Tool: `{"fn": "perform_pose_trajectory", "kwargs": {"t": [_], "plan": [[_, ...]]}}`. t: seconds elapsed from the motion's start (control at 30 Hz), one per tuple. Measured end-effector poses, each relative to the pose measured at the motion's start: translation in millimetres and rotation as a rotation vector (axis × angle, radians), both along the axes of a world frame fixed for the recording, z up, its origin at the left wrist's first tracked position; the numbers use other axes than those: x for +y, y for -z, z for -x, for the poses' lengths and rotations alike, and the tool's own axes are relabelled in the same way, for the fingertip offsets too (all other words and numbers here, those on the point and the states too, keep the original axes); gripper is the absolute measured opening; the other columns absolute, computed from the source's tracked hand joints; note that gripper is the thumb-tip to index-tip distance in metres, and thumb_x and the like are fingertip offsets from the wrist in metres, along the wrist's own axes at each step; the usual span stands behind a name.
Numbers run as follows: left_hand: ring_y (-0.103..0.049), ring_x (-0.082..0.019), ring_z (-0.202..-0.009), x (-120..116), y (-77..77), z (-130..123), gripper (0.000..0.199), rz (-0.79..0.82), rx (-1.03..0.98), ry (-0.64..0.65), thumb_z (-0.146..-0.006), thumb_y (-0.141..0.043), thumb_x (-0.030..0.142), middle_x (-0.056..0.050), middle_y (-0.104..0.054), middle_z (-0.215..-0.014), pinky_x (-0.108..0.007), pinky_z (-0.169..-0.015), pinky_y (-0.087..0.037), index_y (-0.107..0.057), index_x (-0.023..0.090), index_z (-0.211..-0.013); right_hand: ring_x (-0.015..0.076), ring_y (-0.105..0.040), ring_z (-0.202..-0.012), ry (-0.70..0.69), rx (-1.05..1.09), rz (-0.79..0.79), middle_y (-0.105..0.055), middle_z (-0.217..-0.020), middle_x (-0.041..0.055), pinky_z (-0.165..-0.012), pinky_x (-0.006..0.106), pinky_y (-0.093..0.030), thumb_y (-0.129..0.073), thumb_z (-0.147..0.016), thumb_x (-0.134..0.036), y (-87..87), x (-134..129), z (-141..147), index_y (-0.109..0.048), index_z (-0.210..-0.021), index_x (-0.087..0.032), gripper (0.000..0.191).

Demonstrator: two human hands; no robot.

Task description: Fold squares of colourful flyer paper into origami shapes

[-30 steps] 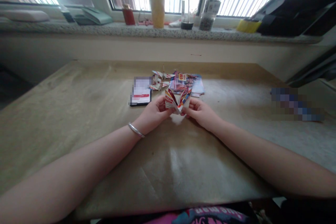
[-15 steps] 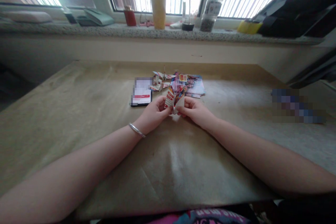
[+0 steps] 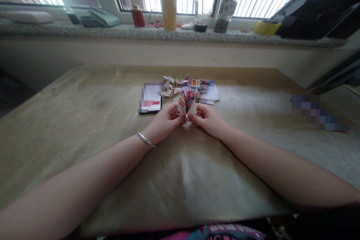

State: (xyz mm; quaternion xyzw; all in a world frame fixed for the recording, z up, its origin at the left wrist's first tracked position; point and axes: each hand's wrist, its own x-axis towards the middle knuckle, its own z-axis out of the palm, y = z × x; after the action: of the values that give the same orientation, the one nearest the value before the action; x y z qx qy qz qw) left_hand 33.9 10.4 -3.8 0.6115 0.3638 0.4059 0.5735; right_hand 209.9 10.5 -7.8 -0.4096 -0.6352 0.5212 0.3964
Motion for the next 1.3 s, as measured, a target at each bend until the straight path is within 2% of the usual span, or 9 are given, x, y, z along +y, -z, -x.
{"fn": "perform_pose_trajectory", "kwargs": {"t": [0.17,0.3,0.47,0.7,0.8,0.87,0.97,1.1,1.3], "plan": [[-0.064,-0.012,-0.073,-2,0.4,-1,0.037,-0.026,0.027,0.009,-0.076,-0.07,0.03,-0.003,-0.064,-0.091,-0.024,-0.068,-0.052,-0.051,0.015,-0.104,0.0105,-0.052,-0.059,0.003,-0.02,0.008,-0.06,-0.072,-0.002,-0.053,0.022,-0.039,-0.068,-0.07,-0.037,0.0,0,0,-0.057,-0.085,-0.019,0.026],[-0.065,-0.013,-0.078,-3,1.7,0,0.039,-0.056,0.033,0.018,-0.075,-0.07,0.023,-0.003,-0.064,-0.091,-0.024,-0.07,-0.052,-0.048,0.016,-0.106,0.009,-0.046,-0.053,0.019,-0.07,-0.009,-0.054,-0.063,-0.0049,-0.05,0.022,-0.034,-0.067,-0.071,-0.035,0.2,-2,2,-0.054,-0.082,-0.019,0.023],[-0.065,-0.014,-0.082,-2,4.8,-1,0.04,-0.089,0.067,-0.002,-0.072,-0.069,0.018,-0.004,-0.064,-0.095,-0.024,-0.072,-0.051,-0.049,0.015,-0.107,0.008,-0.047,-0.056,-0.02,0.015,-0.034,-0.056,-0.068,-0.0048,-0.052,0.021,-0.037,-0.067,-0.064,-0.025,-4.3,-4,5,-0.053,-0.082,-0.02,0.024],[-0.064,-0.013,-0.084,-5,4.1,-4,0.039,-0.152,0.092,0.008,-0.071,-0.064,0.011,-0.004,-0.063,-0.096,-0.024,-0.076,-0.05,-0.048,0.016,-0.106,0.0056,-0.037,-0.048,-0.033,-0.017,-0.018,-0.047,-0.06,-0.0079,-0.045,0.019,-0.028,-0.059,-0.06,-0.017,-4.7,-5,6,-0.052,-0.081,-0.02,0.022],[-0.062,-0.014,-0.082,-9,-0.9,-2,0.031,-0.206,0.124,0.009,-0.075,-0.063,0.016,-0.004,-0.062,-0.094,-0.024,-0.074,-0.049,-0.05,0.016,-0.104,0.0052,-0.035,-0.047,-0.037,-0.011,-0.009,-0.045,-0.058,-0.0086,-0.045,0.02,-0.027,-0.059,-0.062,-0.018,-3.3,-5,6,-0.051,-0.08,-0.02,0.02],[-0.059,-0.012,-0.072,-11,-4.0,0,0.021,-0.247,0.179,-0.023,-0.084,-0.057,0.024,-0.002,-0.06,-0.086,-0.024,-0.067,-0.048,-0.052,0.016,-0.102,0.0055,-0.035,-0.047,-0.038,-0.018,-0.012,-0.046,-0.059,-0.0084,-0.045,0.02,-0.027,-0.059,-0.062,-0.02,-2.1,-5,5,-0.051,-0.081,-0.02,0.02],[-0.055,-0.012,-0.065,-11,-6.2,2,0.02,-0.273,0.25,-0.042,-0.088,-0.051,0.03,-0.001,-0.059,-0.078,-0.024,-0.062,-0.045,-0.055,0.017,-0.103,0.008,-0.043,-0.053,-0.035,-0.029,-0.051,-0.054,-0.067,-0.005,-0.048,0.022,-0.032,-0.062,-0.065,-0.023,-0.2,-6,4,-0.053,-0.083,-0.02,0.021],[-0.059,-0.015,-0.076,-9,-6.5,4,0.024,-0.28,0.258,-0.025,-0.087,-0.052,0.031,-0.004,-0.063,-0.091,-0.025,-0.067,-0.047,-0.058,0.017,-0.106,0.0125,-0.055,-0.066,-0.002,0.084,-0.064,-0.06,-0.074,-0.0016,-0.058,0.024,-0.042,-0.062,-0.075,-0.037,1.9,-6,4,-0.051,-0.081,-0.021,0.02],[-0.06,-0.015,-0.08,-8,-5.9,4,0.021,-0.315,0.242,-0.057,-0.086,-0.056,0.03,-0.004,-0.065,-0.09,-0.025,-0.07,-0.048,-0.059,0.015,-0.101,0.0104,-0.055,-0.062,0.021,0.088,-0.071,-0.059,-0.071,-0.0021,-0.055,0.022,-0.041,-0.066,-0.075,-0.046,5.1,-3,5,-0.049,-0.078,-0.02,0.031]]}}
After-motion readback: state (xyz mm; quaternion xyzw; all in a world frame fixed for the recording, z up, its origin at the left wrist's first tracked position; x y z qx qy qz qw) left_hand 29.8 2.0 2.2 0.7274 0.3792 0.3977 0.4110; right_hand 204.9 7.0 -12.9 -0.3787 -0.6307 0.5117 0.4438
